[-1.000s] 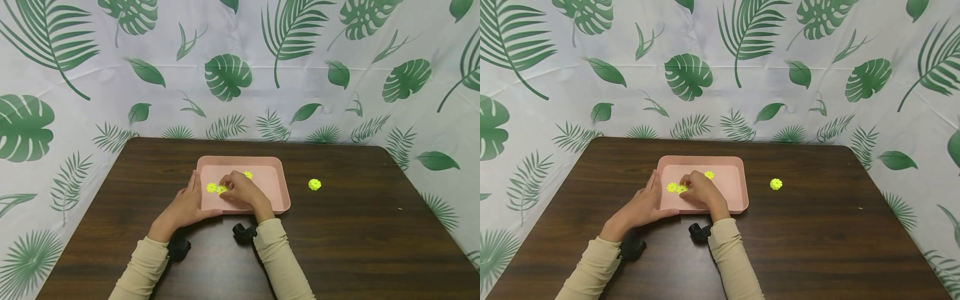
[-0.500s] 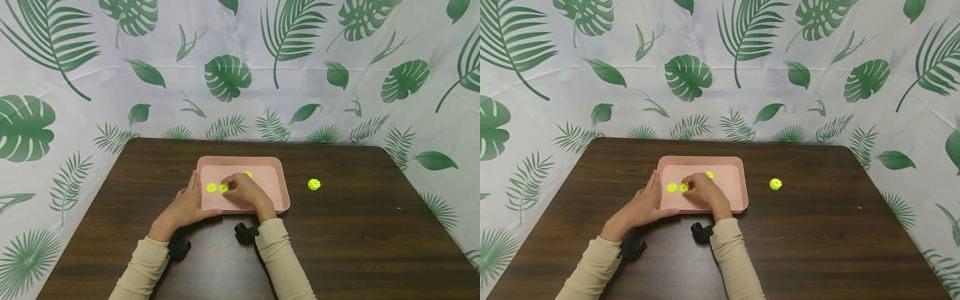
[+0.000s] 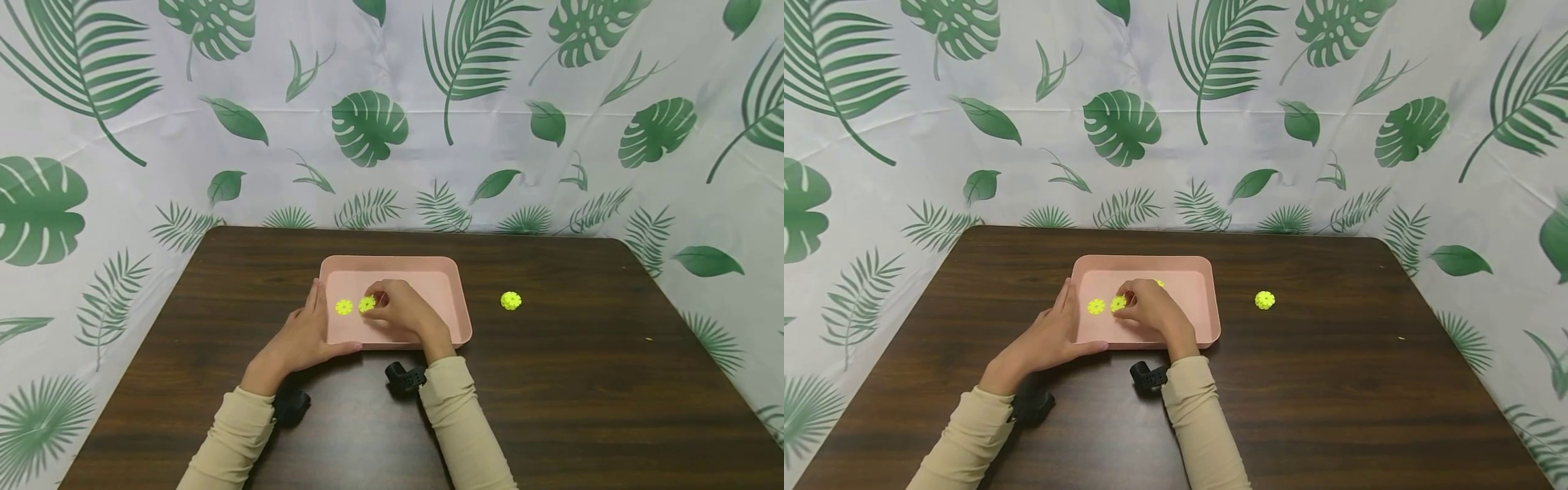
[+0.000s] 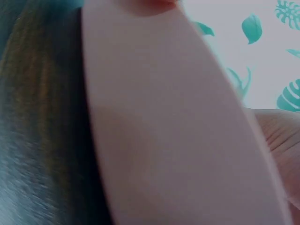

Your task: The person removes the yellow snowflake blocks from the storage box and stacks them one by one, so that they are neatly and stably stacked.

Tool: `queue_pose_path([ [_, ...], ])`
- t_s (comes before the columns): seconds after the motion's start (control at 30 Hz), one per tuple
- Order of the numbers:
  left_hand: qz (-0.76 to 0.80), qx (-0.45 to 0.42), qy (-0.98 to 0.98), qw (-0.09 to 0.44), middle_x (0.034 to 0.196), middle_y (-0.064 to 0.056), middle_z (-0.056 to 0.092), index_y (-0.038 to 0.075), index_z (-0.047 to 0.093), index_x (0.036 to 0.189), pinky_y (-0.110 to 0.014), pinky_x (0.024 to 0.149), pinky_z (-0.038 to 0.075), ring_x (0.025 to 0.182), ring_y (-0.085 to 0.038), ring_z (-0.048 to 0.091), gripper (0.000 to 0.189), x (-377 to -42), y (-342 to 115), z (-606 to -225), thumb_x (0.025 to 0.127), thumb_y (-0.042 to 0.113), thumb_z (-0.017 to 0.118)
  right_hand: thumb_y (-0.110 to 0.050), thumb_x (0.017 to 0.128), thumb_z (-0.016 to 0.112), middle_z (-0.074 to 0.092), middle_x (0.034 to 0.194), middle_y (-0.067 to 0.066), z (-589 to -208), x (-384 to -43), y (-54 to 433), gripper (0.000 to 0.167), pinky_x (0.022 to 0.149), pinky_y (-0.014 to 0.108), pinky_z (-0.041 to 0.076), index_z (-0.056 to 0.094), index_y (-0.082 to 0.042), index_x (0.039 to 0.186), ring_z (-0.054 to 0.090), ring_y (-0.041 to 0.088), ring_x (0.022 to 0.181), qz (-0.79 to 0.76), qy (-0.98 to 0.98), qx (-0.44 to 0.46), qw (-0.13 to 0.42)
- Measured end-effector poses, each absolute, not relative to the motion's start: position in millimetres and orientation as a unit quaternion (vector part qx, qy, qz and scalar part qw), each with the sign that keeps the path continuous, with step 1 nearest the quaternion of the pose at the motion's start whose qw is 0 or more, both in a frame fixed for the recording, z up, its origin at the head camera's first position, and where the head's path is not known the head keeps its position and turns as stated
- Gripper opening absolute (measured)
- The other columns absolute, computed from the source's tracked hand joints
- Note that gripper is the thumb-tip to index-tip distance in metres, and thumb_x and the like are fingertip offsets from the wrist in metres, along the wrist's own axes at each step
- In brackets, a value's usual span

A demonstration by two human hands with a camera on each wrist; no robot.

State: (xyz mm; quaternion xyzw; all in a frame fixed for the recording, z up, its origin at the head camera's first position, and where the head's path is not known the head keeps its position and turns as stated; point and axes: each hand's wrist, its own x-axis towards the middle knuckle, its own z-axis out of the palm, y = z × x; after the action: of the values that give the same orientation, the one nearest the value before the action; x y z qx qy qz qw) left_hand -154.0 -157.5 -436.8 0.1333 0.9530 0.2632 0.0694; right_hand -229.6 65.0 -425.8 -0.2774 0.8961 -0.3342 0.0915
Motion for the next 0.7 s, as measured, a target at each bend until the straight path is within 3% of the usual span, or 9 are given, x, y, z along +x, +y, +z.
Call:
queue_pose_path([
  [0.47,0.266,0.131,0.953,0.07,0.168,-0.033,-0.003,-0.012,-0.005,0.159,-0.068,0.113,0.03,0.145,-0.048,0.039,0.135,-154,-157,-437,0.085,0.071,0.07,-0.018,0.089,0.083,0.073,0.101,0.003,-407,-228,90,0.022,0.076,0.031,0.051,0.078,-0.008,0.108,0.061,0.017,0.084,-0.342,0.894,-0.287,0.031],
  [0.7,0.266,0.133,0.952,0.069,0.168,-0.033,-0.003,-0.012,-0.004,0.159,-0.067,0.113,0.03,0.147,-0.047,0.036,0.134,-155,-156,-436,0.085,0.071,0.071,-0.018,0.089,0.084,0.073,0.099,0.002,-401,-228,107,0.023,0.076,0.032,0.052,0.078,-0.007,0.108,0.061,0.018,0.084,-0.341,0.897,-0.279,0.008],
])
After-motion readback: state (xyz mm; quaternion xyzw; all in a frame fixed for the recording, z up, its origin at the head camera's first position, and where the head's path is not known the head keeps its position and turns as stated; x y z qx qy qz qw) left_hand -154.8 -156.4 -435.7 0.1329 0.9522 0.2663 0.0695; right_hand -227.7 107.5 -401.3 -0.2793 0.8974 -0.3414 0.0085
